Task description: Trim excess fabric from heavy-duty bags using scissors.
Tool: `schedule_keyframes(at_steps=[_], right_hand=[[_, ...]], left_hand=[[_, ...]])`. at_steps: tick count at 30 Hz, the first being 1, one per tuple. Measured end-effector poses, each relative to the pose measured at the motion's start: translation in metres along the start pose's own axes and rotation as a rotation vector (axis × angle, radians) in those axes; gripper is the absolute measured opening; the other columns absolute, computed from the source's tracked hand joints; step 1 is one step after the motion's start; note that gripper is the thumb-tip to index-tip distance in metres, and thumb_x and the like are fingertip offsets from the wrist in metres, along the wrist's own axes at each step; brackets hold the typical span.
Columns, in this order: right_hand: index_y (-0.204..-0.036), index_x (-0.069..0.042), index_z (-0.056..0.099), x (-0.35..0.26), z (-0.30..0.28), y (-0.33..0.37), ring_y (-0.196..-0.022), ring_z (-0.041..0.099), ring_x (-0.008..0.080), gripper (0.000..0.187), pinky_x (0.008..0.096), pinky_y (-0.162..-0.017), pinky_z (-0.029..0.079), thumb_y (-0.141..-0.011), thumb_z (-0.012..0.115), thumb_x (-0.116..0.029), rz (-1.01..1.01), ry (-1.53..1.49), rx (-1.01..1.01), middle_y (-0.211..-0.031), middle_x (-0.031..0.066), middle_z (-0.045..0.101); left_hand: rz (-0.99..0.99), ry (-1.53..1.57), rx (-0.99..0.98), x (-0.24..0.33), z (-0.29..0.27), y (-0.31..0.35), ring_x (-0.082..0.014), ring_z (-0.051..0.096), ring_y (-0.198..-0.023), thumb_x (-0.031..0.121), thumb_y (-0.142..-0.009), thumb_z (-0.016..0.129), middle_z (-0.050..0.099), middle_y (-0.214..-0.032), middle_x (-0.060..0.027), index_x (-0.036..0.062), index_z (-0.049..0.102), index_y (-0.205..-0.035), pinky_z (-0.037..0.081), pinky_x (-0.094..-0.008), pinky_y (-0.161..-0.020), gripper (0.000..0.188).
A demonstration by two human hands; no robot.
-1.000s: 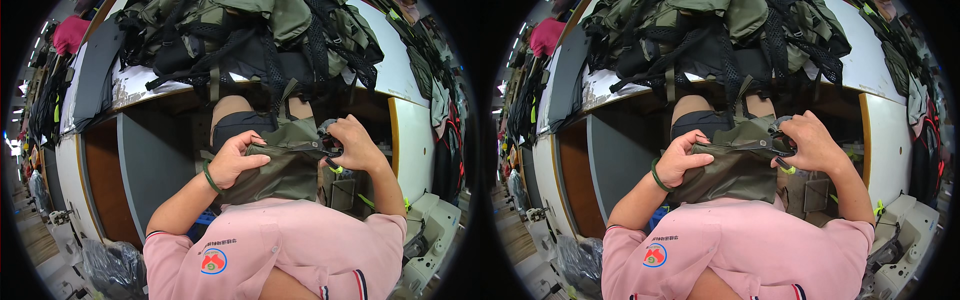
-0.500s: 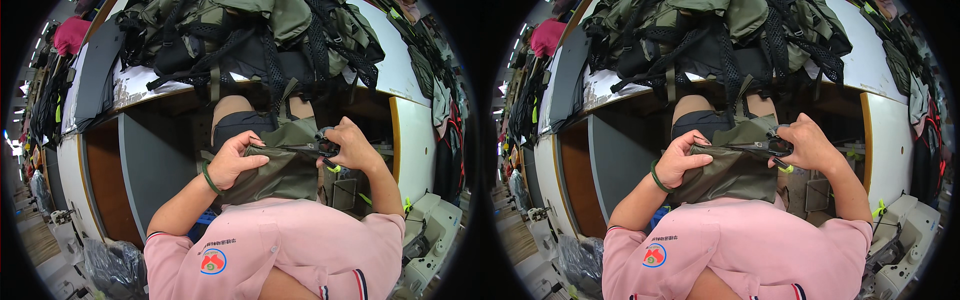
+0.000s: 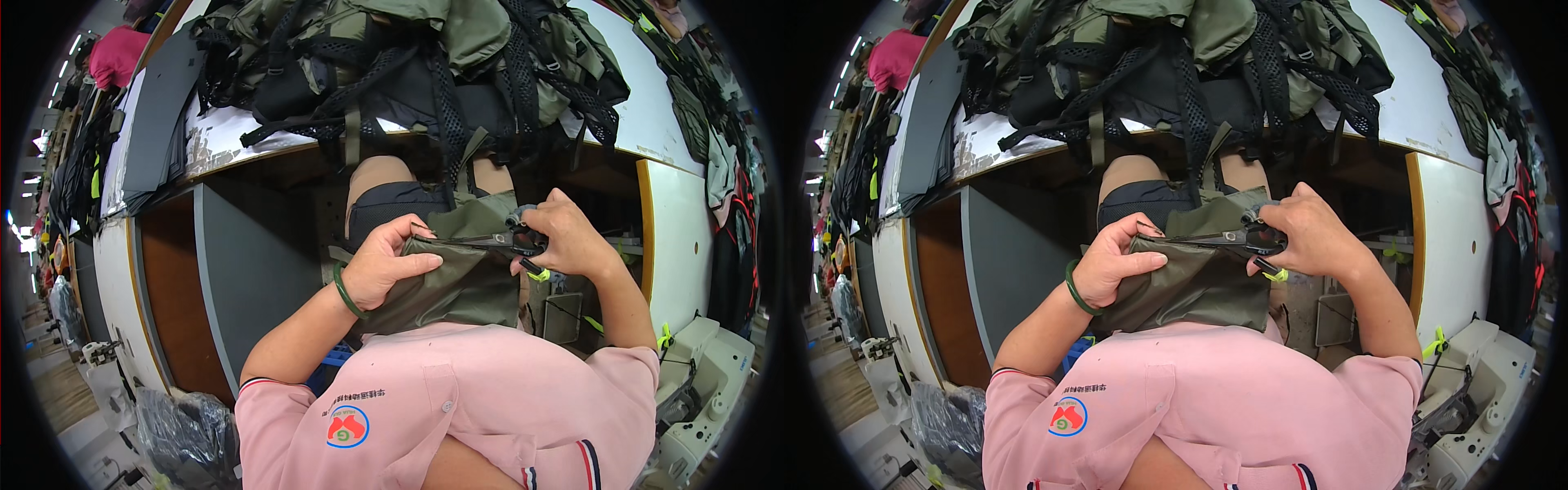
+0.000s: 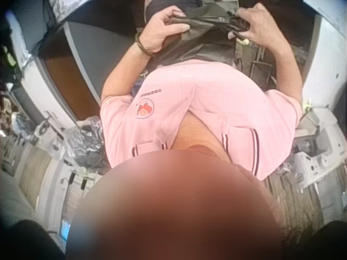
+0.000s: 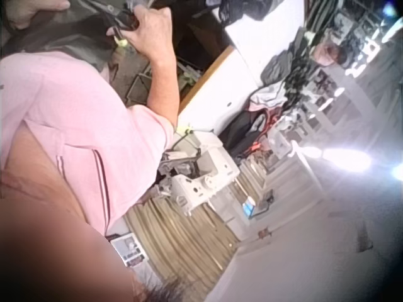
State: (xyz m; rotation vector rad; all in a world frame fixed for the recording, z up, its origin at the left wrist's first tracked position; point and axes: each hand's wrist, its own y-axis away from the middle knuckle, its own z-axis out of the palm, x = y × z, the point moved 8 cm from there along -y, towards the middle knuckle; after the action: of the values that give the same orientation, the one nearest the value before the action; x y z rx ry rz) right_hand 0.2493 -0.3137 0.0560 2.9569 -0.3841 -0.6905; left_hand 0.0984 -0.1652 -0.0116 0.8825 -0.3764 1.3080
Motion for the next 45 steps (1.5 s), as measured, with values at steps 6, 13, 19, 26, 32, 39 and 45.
schedule_keyframes(at_steps=[6, 13, 19, 26, 32, 39, 45], right_hand=[[-0.071, -0.007, 0.058, 0.002, 0.008, 0.004, -0.062, 0.054, 0.0268, 0.056, 0.0354, -0.073, 0.037, -0.062, 0.09, -0.052, 0.005, -0.066, -0.01, -0.061, 0.0064, 0.056], [-0.071, -0.006, 0.058, -0.003, 0.003, 0.001, -0.061, 0.053, 0.0275, 0.057, 0.0354, -0.071, 0.038, -0.062, 0.089, -0.053, -0.026, -0.031, 0.038, -0.06, 0.0081, 0.057], [-0.07, -0.006, 0.059, 0.006, 0.014, 0.005, -0.061, 0.052, 0.0275, 0.058, 0.0356, -0.071, 0.039, -0.062, 0.088, -0.055, 0.068, -0.106, 0.026, -0.063, 0.0086, 0.059], [-0.077, -0.007, 0.059, -0.005, -0.002, 0.0, -0.068, 0.05, 0.0252, 0.056, 0.035, -0.074, 0.036, -0.058, 0.09, -0.05, 0.061, -0.017, 0.025, -0.064, 0.0037, 0.055], [-0.078, -0.008, 0.058, -0.016, -0.005, -0.005, -0.068, 0.05, 0.0242, 0.059, 0.0353, -0.075, 0.036, -0.057, 0.09, -0.053, 0.022, -0.026, -0.009, -0.064, 0.0031, 0.053], [-0.077, -0.008, 0.058, -0.02, -0.002, -0.006, -0.068, 0.05, 0.0246, 0.059, 0.0354, -0.073, 0.036, -0.057, 0.089, -0.054, 0.025, 0.018, -0.025, -0.064, 0.0043, 0.054], [-0.073, -0.005, 0.058, -0.013, 0.01, -0.004, -0.07, 0.049, 0.0271, 0.058, 0.0376, -0.069, 0.039, -0.058, 0.091, -0.049, 0.105, -0.045, -0.096, -0.067, 0.009, 0.058]], left_hand=[[-0.002, -0.001, 0.014, -0.001, -0.001, -0.001, -0.0077, 0.064, -0.093, -0.007, -0.083, 0.074, 0.066, -0.101, -0.0002, 0.0063, 0.06, -0.101, 0.052, -0.0233, -0.086, 0.027], [0.015, -0.028, 0.015, -0.002, -0.001, -0.001, -0.008, 0.063, -0.095, -0.007, -0.082, 0.074, 0.064, -0.103, -0.0002, 0.0063, 0.059, -0.1, 0.051, -0.0235, -0.087, 0.027], [0.022, -0.005, 0.016, -0.003, -0.001, -0.001, -0.0086, 0.063, -0.096, -0.008, -0.082, 0.074, 0.063, -0.105, -0.0011, 0.0062, 0.058, -0.101, 0.051, -0.0241, -0.087, 0.028], [0.117, -0.154, 0.035, 0.001, 0.002, -0.004, -0.0087, 0.059, -0.098, -0.007, -0.081, 0.076, 0.057, -0.105, -0.0008, 0.0068, 0.053, -0.107, 0.048, -0.024, -0.089, 0.036], [0.115, -0.28, 0.014, 0.001, 0.011, -0.005, -0.0063, 0.053, -0.094, 0.001, -0.083, 0.078, 0.055, -0.102, 0.0011, 0.0056, 0.052, -0.108, 0.045, -0.0224, -0.087, 0.036], [0.111, -0.334, 0.004, -0.001, 0.01, -0.003, -0.006, 0.052, -0.095, 0.004, -0.082, 0.079, 0.054, -0.102, 0.0016, 0.0056, 0.052, -0.108, 0.044, -0.0226, -0.088, 0.037], [0.168, -0.323, 0.024, -0.001, 0.01, -0.003, -0.0075, 0.053, -0.1, 0.001, -0.08, 0.08, 0.054, -0.101, -0.0002, 0.0066, 0.05, -0.104, 0.043, -0.0246, -0.091, 0.038]])
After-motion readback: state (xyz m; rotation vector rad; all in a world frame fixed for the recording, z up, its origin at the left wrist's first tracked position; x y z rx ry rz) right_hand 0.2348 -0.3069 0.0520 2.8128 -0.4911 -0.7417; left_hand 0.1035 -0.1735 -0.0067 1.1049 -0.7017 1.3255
